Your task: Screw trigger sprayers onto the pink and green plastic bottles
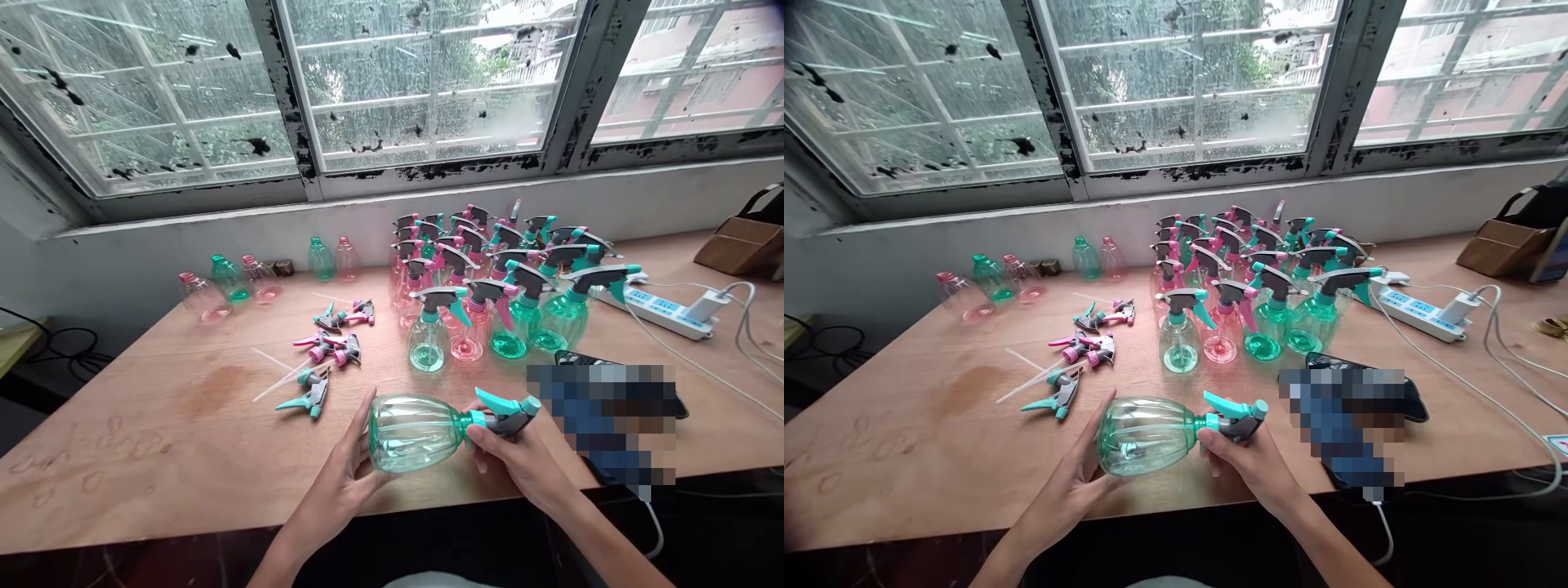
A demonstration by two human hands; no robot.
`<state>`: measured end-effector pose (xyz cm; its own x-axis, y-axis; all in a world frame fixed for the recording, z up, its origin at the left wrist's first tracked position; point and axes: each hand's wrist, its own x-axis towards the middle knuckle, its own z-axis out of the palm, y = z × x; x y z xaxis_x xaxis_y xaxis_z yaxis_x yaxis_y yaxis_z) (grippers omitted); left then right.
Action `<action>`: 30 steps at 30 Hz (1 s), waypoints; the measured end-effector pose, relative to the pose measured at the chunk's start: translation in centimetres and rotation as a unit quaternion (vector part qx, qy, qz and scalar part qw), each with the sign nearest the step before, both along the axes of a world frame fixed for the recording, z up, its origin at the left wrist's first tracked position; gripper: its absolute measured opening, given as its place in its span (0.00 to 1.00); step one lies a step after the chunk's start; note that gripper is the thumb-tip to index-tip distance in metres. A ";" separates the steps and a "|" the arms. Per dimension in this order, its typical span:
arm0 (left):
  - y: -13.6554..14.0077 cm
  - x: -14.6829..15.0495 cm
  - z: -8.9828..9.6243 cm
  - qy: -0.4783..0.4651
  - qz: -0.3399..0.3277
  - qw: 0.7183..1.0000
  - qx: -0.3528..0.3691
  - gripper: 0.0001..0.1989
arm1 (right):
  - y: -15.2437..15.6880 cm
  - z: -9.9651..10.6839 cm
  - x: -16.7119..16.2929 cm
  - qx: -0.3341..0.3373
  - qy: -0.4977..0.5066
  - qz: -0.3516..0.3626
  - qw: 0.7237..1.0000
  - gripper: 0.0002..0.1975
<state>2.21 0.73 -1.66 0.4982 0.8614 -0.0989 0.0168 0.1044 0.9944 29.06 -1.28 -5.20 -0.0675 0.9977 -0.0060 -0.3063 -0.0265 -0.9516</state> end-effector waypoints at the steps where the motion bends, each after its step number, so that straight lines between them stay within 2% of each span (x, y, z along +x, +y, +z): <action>1: 0.0 0.0 0.0 0.000 0.003 1.000 -0.004 0.51 | 0.0 0.0 0.0 0.001 0.000 0.001 1.000 0.12; 4: -0.1 -0.2 -0.2 -0.004 0.008 1.000 -0.019 0.55 | 0.0 0.0 0.0 0.000 -0.012 0.005 1.000 0.11; 8: 0.0 -0.4 -0.5 -0.012 -0.012 1.000 -0.021 0.50 | 0.0 0.0 0.1 0.003 -0.012 0.003 1.000 0.11; 11: 0.0 -0.3 -0.3 -0.005 -0.018 1.000 -0.005 0.52 | 0.0 0.1 0.1 0.003 0.000 -0.001 1.000 0.11; 15: 0.0 -0.2 0.0 0.013 -0.029 0.999 0.011 0.50 | 0.0 0.1 0.1 -0.001 0.001 -0.001 1.000 0.11; 19: -0.2 -0.3 -0.2 0.000 -0.012 1.000 0.000 0.55 | 0.0 0.1 0.1 0.007 -0.020 0.003 1.000 0.11; 23: -0.2 -0.4 -0.3 -0.008 -0.025 1.000 -0.013 0.50 | 0.0 0.2 0.1 0.005 -0.016 0.006 1.000 0.12; 30: -0.3 -0.4 -0.1 0.019 -0.039 0.999 0.025 0.47 | 0.1 0.0 0.1 0.006 -0.010 0.009 1.000 0.11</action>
